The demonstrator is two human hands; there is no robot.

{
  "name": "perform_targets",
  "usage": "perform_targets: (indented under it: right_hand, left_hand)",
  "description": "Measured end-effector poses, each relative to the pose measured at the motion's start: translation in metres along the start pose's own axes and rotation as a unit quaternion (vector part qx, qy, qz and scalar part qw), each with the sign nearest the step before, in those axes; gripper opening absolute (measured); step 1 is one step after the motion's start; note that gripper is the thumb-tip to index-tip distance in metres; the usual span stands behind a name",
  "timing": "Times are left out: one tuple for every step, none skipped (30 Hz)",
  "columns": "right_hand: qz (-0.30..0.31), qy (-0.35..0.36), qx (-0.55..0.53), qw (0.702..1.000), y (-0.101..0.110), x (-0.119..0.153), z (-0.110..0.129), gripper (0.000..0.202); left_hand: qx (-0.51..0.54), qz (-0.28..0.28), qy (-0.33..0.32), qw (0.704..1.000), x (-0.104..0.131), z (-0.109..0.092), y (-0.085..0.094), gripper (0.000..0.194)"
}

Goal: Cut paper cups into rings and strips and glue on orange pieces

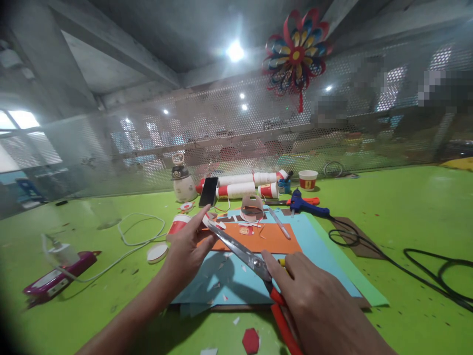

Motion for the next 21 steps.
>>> perform_targets:
  right_hand:
    - [0.0, -0.001, 0.002, 1.0, -0.0007, 0.0003, -0.0005, 0.037]
    - [-0.002, 0.0, 0.005, 1.0, -0.001, 0.0005, -0.0007, 0.037]
    - [-0.003, 0.001, 0.005, 1.0, -0.0012, 0.0006, -0.0007, 0.036]
    - [-0.003, 0.002, 0.002, 1.0, -0.0015, 0.0006, -0.0008, 0.035]
    - [0.0, 0.002, -0.004, 1.0, -0.0021, 0.0005, -0.0009, 0.035]
    - [0.002, 0.002, -0.01, 1.0, -0.0025, 0.0003, -0.001, 0.035]
    - [0.004, 0.0, -0.014, 1.0, -0.0028, 0.0002, -0.0012, 0.036]
    - [0.007, -0.002, -0.015, 1.0, -0.0032, 0.0002, -0.0014, 0.038]
    - [0.01, -0.003, -0.014, 1.0, -0.0038, 0.0004, -0.0015, 0.04]
    - [0.01, -0.003, -0.013, 1.0, -0.004, 0.0006, -0.0013, 0.041]
    - [0.01, -0.001, -0.012, 1.0, -0.0042, 0.0009, -0.0009, 0.042]
    - [0.009, 0.002, -0.01, 1.0, -0.0043, 0.0012, -0.0004, 0.041]
    - [0.006, 0.005, -0.008, 1.0, -0.0044, 0.0014, 0.0002, 0.041]
    - [0.003, 0.008, -0.005, 1.0, -0.0042, 0.0016, 0.0006, 0.042]
    - [-0.001, 0.009, -0.003, 1.0, -0.0039, 0.0015, 0.0009, 0.042]
    - [-0.002, 0.009, -0.001, 1.0, -0.0039, 0.0014, 0.0009, 0.043]
    - [-0.002, 0.009, -0.001, 1.0, -0.0041, 0.0011, 0.001, 0.044]
    - [0.001, 0.008, -0.003, 1.0, -0.0044, 0.0008, 0.0009, 0.044]
    - [0.004, 0.007, -0.005, 1.0, -0.0046, 0.0005, 0.0009, 0.045]
    - [0.006, 0.007, -0.006, 1.0, -0.0045, 0.0003, 0.0012, 0.046]
    - [0.008, 0.007, -0.006, 1.0, -0.0041, 0.0, 0.0017, 0.047]
  left_hand:
    - [0.008, -0.001, 0.002, 1.0, -0.0001, 0.0003, -0.0001, 0.057]
    - [0.014, -0.002, 0.004, 1.0, -0.0004, 0.0008, -0.0001, 0.057]
    - [0.021, -0.004, 0.007, 1.0, -0.0007, 0.0012, -0.0001, 0.058]
    - [0.029, -0.006, 0.01, 1.0, -0.0011, 0.0018, -0.0001, 0.058]
    - [0.038, -0.007, 0.012, 0.999, -0.0014, 0.0022, 0.0, 0.058]
    - [0.049, -0.01, 0.015, 0.999, -0.0018, 0.0027, 0.0002, 0.058]
    - [0.058, -0.014, 0.018, 0.998, -0.002, 0.0033, 0.0006, 0.059]
    - [0.066, -0.018, 0.022, 0.997, -0.0023, 0.004, 0.0009, 0.059]
    - [0.073, -0.021, 0.026, 0.997, -0.0024, 0.0047, 0.001, 0.059]
    - [0.08, -0.022, 0.029, 0.996, -0.0025, 0.0052, 0.0011, 0.06]
    - [0.088, -0.023, 0.031, 0.995, -0.0025, 0.0054, 0.001, 0.06]
    - [0.095, -0.023, 0.031, 0.995, -0.0025, 0.0052, 0.0009, 0.06]
    - [0.101, -0.023, 0.03, 0.994, -0.0025, 0.0045, 0.0009, 0.059]
    - [0.107, -0.023, 0.029, 0.994, -0.0026, 0.0037, 0.0008, 0.059]
    - [0.112, -0.022, 0.03, 0.993, -0.0027, 0.003, 0.0008, 0.059]
    - [0.117, -0.021, 0.034, 0.992, -0.0029, 0.0026, 0.0006, 0.06]
    - [0.123, -0.019, 0.041, 0.991, -0.003, 0.0026, 0.0003, 0.06]
    - [0.129, -0.017, 0.049, 0.99, -0.0031, 0.0029, -0.0001, 0.061]
    - [0.133, -0.015, 0.055, 0.989, -0.0032, 0.0033, -0.0004, 0.061]
    - [0.134, -0.014, 0.059, 0.989, -0.0031, 0.0037, -0.0005, 0.061]
    - [0.133, -0.014, 0.059, 0.989, -0.003, 0.0039, -0.0004, 0.061]
Point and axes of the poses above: each hand's wrist, its own x-axis away from the middle knuckle, its own y-axis out of the back of the hand, z = x × y, the point moved 8 cm from there along -x, towards the middle knuckle, and after that the axes turned 4 degrees about y, right-handed, at the moved point
